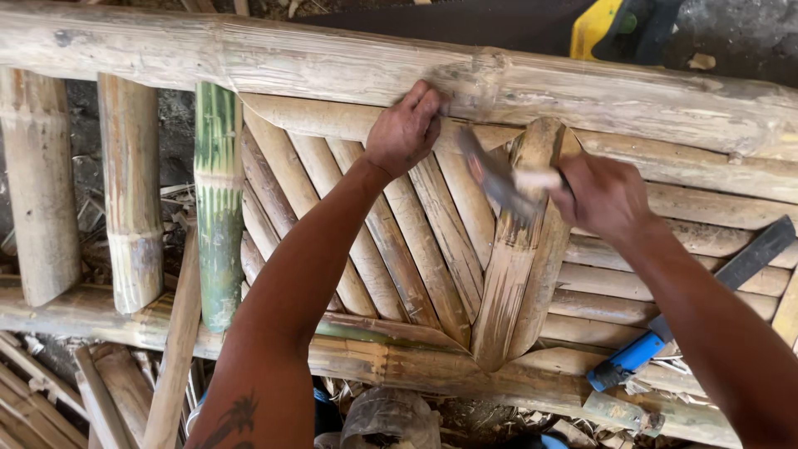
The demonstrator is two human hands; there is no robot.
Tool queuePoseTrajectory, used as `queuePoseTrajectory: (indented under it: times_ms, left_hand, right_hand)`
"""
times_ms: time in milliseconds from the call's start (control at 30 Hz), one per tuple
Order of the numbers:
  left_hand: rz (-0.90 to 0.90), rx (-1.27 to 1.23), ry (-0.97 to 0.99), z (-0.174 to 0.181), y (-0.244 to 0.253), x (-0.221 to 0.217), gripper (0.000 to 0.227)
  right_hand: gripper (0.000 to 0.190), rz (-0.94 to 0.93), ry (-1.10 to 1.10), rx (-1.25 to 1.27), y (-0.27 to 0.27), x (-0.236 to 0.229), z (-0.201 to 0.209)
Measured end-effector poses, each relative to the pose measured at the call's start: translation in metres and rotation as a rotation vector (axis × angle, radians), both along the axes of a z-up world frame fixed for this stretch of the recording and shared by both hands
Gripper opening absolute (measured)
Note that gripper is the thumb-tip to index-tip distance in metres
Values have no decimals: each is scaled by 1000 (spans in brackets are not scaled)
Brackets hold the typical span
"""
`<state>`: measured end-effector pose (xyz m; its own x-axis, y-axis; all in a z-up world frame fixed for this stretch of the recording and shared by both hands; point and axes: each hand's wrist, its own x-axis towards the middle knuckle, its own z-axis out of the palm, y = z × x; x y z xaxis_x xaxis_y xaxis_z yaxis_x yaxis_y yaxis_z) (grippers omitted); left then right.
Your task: The person is assembling a bamboo structure by splitting bamboo strips with a machete and securing them with a hammer and nails. They repeatedly cut, position, and hammer the strips into place.
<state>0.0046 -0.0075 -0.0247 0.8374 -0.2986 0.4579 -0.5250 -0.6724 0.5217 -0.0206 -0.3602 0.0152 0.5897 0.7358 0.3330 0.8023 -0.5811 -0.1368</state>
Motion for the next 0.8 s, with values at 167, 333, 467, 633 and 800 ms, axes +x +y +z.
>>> queuePoseTrajectory:
  times_ms: [167, 333, 467, 633, 800]
  left_hand:
    - [-34, -55, -17, 8, 2, -4, 28]
    - [-3, -29, 32, 3, 2, 2, 29]
    - [12, -22, 27, 4, 0, -2, 31]
    - [16, -17, 18, -3, 0, 3, 30]
    - [26, -39, 41, 1, 2, -1, 33]
  right_hand:
    - [25, -227, 286, -443, -1, -3, 5]
    - [37, 186, -72, 284, 8, -8, 8]
    - [36, -341, 248, -338, 15, -1, 11]
    - [48, 297, -123, 426, 15, 2, 4]
    - [35, -281, 186, -151, 15, -4, -8]
